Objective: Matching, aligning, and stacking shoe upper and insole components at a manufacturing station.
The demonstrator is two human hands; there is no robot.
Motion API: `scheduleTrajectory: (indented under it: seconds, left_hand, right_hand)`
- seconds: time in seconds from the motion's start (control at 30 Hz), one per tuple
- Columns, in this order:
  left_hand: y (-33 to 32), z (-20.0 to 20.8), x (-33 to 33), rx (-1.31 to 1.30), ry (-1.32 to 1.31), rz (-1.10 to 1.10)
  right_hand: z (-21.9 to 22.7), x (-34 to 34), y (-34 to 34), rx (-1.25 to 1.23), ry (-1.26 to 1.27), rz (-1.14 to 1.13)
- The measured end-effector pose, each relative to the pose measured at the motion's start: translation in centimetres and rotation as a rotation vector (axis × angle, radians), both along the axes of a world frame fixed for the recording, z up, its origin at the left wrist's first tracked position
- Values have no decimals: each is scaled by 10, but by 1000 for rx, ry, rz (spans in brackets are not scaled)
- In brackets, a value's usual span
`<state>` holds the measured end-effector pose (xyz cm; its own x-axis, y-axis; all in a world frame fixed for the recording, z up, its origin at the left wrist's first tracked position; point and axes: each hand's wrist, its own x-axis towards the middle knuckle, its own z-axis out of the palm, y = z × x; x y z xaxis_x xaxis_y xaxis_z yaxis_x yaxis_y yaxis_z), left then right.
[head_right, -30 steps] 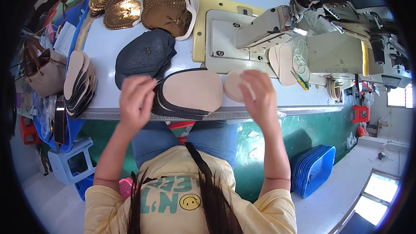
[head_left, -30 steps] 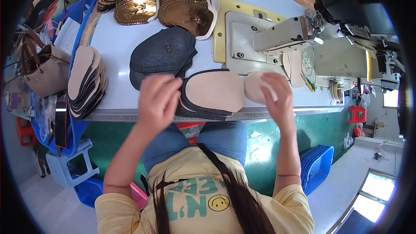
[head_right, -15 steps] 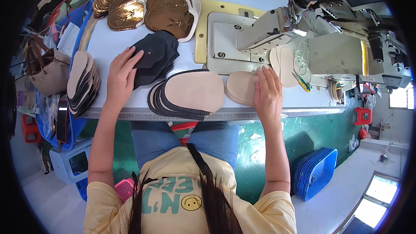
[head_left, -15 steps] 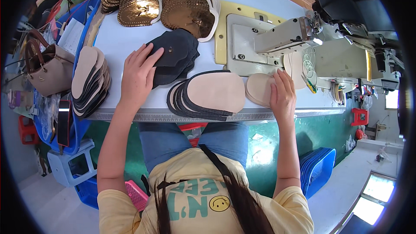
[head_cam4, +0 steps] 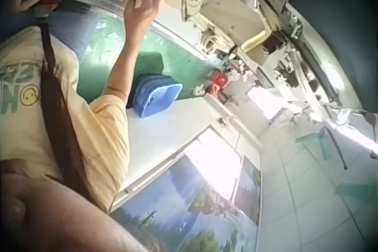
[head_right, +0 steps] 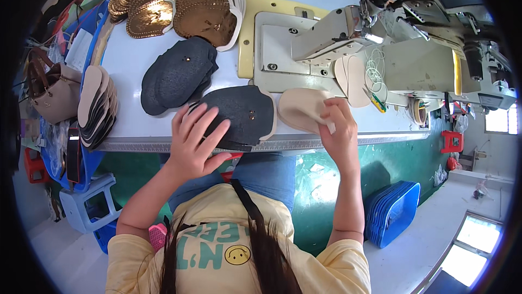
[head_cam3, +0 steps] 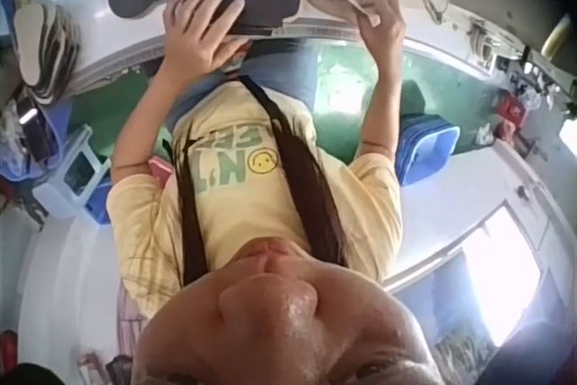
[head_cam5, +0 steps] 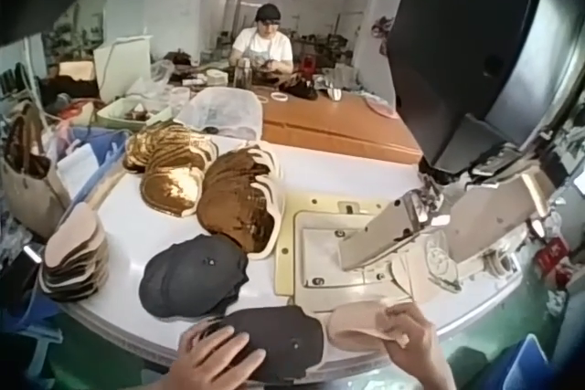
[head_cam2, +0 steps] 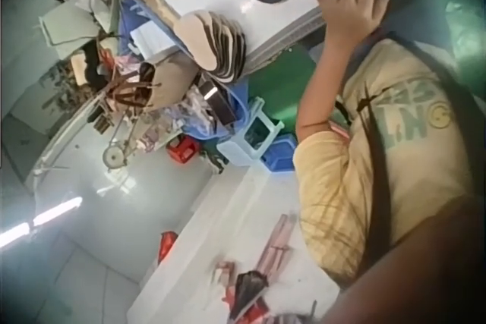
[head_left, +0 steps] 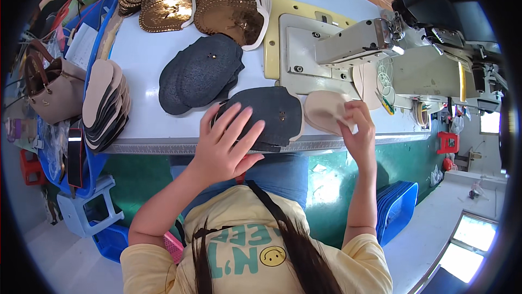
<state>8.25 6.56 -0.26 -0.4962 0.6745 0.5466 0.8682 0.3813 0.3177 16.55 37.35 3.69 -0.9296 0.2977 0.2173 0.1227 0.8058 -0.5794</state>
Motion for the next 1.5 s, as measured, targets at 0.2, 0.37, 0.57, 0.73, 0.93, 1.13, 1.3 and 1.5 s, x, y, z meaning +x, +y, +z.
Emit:
scheduleTrajectory:
  seconds: [0.2, 0.37, 0.57, 0.73, 0.93, 1.13, 1.3, 1.5]
  left_hand:
    - [-14, -21, 9, 44, -14, 58]
    - [-14, -28, 13, 151, 6, 72]
    - [-17, -27, 10, 167, -3, 31]
    - [-15, -25, 10, 188, -27, 34]
    - [-16, -25, 10, 198, -24, 41]
    - [-15, -29, 11, 214, -18, 48]
    - [-14, -28, 12, 195, -16, 55]
    - [-15, -26, 12, 113, 0, 67]
  right_hand:
    - [33, 18, 20, -605, -223, 661]
    - [24, 5, -8, -785, -129, 302]
    - [14, -42, -50, -902, -234, 233]
    - [16, -71, -59, -730, -403, 239]
    - [10, -82, -64, -704, -385, 317]
    - [8, -82, -63, -712, -407, 295]
    - [4, -82, -62, -707, -399, 291]
    - [0, -81, -64, -758, -377, 267]
